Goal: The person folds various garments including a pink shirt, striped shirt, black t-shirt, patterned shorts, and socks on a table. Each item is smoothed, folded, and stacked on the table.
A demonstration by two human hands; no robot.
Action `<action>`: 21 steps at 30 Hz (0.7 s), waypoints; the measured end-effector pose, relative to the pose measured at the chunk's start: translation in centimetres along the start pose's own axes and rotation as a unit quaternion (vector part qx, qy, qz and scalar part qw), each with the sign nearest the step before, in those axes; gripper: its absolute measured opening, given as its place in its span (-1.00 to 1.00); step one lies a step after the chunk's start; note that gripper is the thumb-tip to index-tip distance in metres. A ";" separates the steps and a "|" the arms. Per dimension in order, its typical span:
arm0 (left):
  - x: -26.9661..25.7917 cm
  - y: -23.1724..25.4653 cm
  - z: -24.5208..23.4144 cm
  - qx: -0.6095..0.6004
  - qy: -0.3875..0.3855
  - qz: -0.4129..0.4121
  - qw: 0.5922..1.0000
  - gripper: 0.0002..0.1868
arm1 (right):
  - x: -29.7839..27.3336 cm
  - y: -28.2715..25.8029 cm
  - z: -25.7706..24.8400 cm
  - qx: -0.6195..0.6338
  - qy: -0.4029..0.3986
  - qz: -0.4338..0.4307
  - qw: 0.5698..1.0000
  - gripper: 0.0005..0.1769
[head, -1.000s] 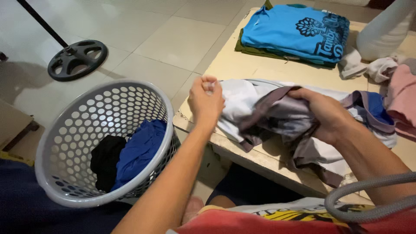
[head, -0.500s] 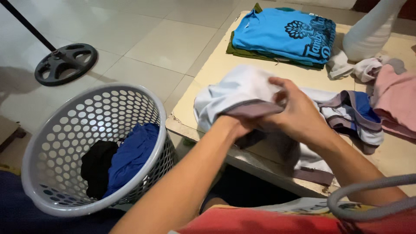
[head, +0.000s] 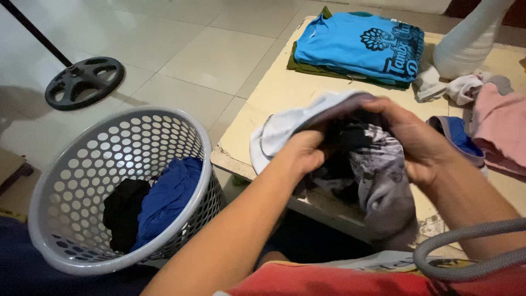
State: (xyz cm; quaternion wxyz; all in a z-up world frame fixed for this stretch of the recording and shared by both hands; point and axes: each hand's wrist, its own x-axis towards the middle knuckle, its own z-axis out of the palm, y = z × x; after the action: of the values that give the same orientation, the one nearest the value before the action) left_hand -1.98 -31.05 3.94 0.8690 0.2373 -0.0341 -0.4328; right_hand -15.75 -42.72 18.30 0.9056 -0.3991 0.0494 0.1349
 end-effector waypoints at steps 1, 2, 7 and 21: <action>-0.2 0.2 -0.2 0.017 0.013 0.013 1.000 -0.76 | -0.5 -0.1 1.1 -0.169 0.077 0.008 0.983 -0.69; -0.4 0.9 -0.5 0.033 0.026 0.026 0.999 -0.78 | -0.7 -0.1 2.0 -0.332 0.151 0.016 0.931 -0.66; 0.3 3.2 0.6 0.134 0.060 0.039 0.988 -0.83 | 0.1 0.4 2.6 -0.479 0.239 -0.061 0.843 -0.65; -5.3 0.5 5.1 0.152 -0.093 -0.111 0.978 -0.65 | 0.8 -2.1 -3.0 -0.054 0.182 -0.147 0.971 -0.73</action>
State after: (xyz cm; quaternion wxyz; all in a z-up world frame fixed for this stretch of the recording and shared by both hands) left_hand -6.26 -28.74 9.46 0.7626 0.3274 -0.1535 -0.5364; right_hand -14.36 -46.07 17.63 0.8683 -0.4685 0.1465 -0.0717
